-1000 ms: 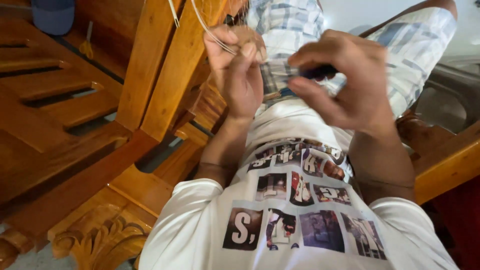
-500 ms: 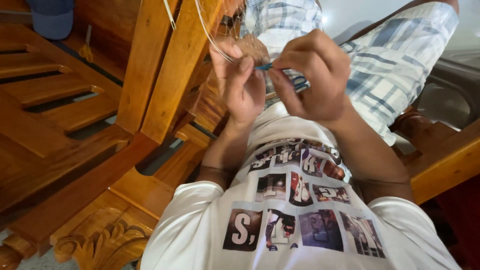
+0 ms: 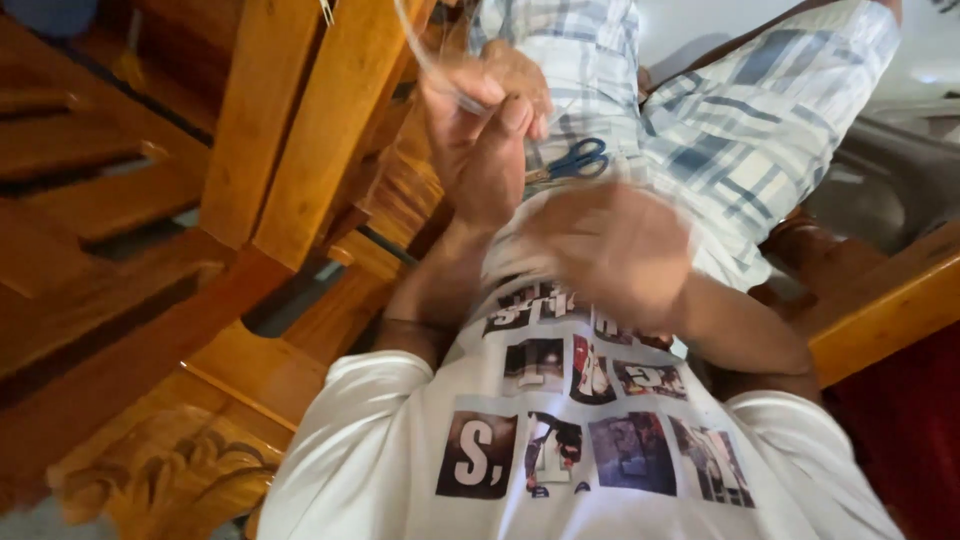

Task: Repairing a fishing net by tying knots with a netting needle and line.

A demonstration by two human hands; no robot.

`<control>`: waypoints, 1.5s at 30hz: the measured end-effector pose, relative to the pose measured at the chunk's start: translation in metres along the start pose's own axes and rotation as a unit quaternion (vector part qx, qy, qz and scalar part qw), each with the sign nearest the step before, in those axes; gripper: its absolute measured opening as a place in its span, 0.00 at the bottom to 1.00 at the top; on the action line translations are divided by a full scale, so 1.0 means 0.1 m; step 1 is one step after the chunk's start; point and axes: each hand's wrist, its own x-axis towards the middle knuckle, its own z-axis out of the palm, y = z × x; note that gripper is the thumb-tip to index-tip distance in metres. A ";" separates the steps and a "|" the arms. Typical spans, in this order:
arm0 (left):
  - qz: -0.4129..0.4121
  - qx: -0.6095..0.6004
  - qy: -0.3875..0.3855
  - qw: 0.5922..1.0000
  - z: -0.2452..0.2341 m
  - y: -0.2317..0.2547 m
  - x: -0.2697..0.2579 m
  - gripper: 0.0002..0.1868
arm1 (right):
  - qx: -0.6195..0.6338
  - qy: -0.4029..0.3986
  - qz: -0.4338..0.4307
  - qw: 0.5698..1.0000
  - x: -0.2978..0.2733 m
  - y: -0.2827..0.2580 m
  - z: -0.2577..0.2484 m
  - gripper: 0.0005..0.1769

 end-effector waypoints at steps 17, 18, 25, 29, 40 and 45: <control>0.083 0.060 -0.062 0.993 -0.06 -0.11 0.03 0.06 | -0.613 0.315 -0.053 0.722 0.37 -0.37 0.07 0.19; 0.083 0.059 -0.063 0.993 -0.05 -0.11 0.04 0.06 | -0.614 0.314 -0.054 0.722 0.38 -0.38 0.07 0.19; 0.103 0.101 -0.075 0.987 -0.03 -0.10 0.05 0.04 | -0.596 0.325 -0.059 0.732 0.38 -0.42 0.02 0.17; 0.083 0.090 -0.073 0.990 0.01 -0.08 0.07 0.05 | -0.596 0.309 -0.054 0.739 0.36 -0.43 0.05 0.19; 0.077 0.101 -0.065 0.990 -0.07 -0.20 -0.06 0.05 | -0.640 0.308 -0.108 0.695 0.28 -0.43 -0.05 0.13; 0.000 0.047 -0.037 0.998 -0.13 -0.26 -0.10 0.05 | -0.740 0.256 -0.285 0.553 0.25 -0.46 -0.17 0.11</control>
